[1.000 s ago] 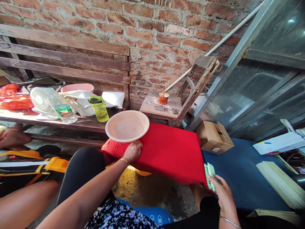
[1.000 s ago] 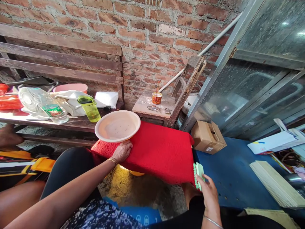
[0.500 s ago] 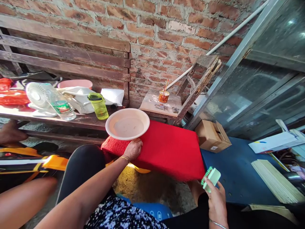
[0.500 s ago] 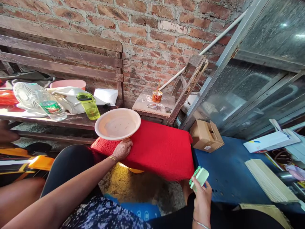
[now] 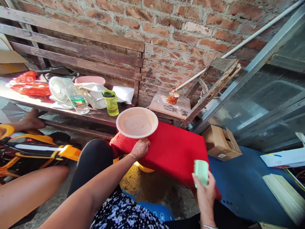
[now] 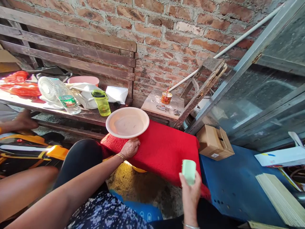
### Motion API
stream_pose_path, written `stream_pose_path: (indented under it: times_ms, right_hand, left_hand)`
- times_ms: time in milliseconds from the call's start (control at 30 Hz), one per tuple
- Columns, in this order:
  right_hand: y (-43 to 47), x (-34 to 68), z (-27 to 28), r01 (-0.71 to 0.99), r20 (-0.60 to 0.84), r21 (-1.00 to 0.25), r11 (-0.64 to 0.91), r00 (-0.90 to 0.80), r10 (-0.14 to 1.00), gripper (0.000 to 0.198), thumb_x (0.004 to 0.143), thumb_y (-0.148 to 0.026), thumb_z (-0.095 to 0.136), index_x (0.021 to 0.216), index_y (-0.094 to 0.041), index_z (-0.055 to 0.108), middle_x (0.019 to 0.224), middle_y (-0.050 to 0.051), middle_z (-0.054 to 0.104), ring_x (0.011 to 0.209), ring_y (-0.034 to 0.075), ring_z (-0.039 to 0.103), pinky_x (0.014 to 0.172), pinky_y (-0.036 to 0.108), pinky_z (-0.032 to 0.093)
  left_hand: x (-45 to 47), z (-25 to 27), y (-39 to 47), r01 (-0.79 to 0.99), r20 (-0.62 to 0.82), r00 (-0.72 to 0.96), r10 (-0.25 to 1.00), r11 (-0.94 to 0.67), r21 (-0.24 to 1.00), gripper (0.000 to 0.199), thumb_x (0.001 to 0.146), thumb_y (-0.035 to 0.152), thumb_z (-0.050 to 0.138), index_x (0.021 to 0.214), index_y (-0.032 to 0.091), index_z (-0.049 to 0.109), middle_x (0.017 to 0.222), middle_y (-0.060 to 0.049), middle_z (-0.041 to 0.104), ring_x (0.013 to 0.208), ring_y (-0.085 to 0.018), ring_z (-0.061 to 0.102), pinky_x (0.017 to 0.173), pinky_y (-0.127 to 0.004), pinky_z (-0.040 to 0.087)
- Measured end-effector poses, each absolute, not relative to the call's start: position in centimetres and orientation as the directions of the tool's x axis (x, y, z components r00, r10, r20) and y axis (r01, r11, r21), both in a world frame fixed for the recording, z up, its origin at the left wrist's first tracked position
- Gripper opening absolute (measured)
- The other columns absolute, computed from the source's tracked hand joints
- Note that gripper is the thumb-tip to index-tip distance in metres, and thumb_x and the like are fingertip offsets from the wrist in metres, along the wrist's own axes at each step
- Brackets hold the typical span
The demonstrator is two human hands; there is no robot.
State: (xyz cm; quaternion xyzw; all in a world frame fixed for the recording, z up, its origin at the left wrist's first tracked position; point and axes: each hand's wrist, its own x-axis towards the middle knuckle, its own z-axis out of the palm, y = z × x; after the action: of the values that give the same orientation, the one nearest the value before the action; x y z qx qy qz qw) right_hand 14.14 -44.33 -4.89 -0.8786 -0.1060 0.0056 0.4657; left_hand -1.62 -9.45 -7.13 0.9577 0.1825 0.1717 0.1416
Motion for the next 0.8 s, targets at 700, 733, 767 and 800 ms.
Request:
stream_pose_path:
  times_ms: [700, 733, 767, 800]
  right_hand:
    - [-39.3, 9.4, -6.1, 0.569, 0.252, -0.501, -0.652, 0.816, 0.52, 0.053, 0.087, -0.065, 0.053, 0.114, -0.023, 0.071, 0.096, 0.009, 0.062, 0.092, 0.029, 0.063, 0.079, 0.039, 0.05]
    - [-37.5, 8.2, -6.2, 0.636, 0.26, -0.486, -0.599, 0.76, 0.596, 0.045, 0.088, -0.058, 0.056, 0.113, -0.024, 0.071, 0.097, 0.008, 0.062, 0.09, 0.028, 0.063, 0.08, 0.038, 0.05]
    - [-36.1, 7.3, -6.3, 0.69, 0.266, -0.458, -0.561, 0.708, 0.654, 0.039, 0.089, -0.052, 0.058, 0.113, -0.025, 0.071, 0.098, 0.008, 0.063, 0.09, 0.027, 0.063, 0.081, 0.038, 0.05]
    - [-35.1, 6.8, -6.4, 0.727, 0.271, -0.425, -0.539, 0.67, 0.691, 0.035, 0.089, -0.047, 0.059, 0.113, -0.026, 0.071, 0.1, 0.007, 0.063, 0.091, 0.026, 0.063, 0.082, 0.038, 0.049]
  left_hand:
    - [-1.7, -7.1, -9.5, 0.328, 0.267, 0.874, 0.407, -0.898, 0.293, 0.023, 0.086, 0.002, 0.049, 0.084, 0.019, 0.064, 0.09, -0.007, 0.063, 0.093, -0.022, 0.059, 0.092, -0.034, 0.048]
    - [-1.7, -7.1, -9.5, 0.329, 0.267, 0.875, 0.405, -0.9, 0.286, 0.023, 0.086, 0.001, 0.049, 0.083, 0.018, 0.064, 0.09, -0.007, 0.063, 0.093, -0.022, 0.059, 0.092, -0.034, 0.048]
    - [-1.7, -7.2, -9.4, 0.328, 0.268, 0.876, 0.401, -0.903, 0.279, 0.023, 0.086, 0.001, 0.049, 0.084, 0.018, 0.064, 0.09, -0.007, 0.064, 0.093, -0.022, 0.06, 0.092, -0.034, 0.048]
    - [-1.7, -7.2, -9.4, 0.326, 0.268, 0.878, 0.397, -0.905, 0.273, 0.023, 0.085, 0.001, 0.049, 0.084, 0.018, 0.064, 0.091, -0.008, 0.064, 0.093, -0.022, 0.06, 0.091, -0.034, 0.048]
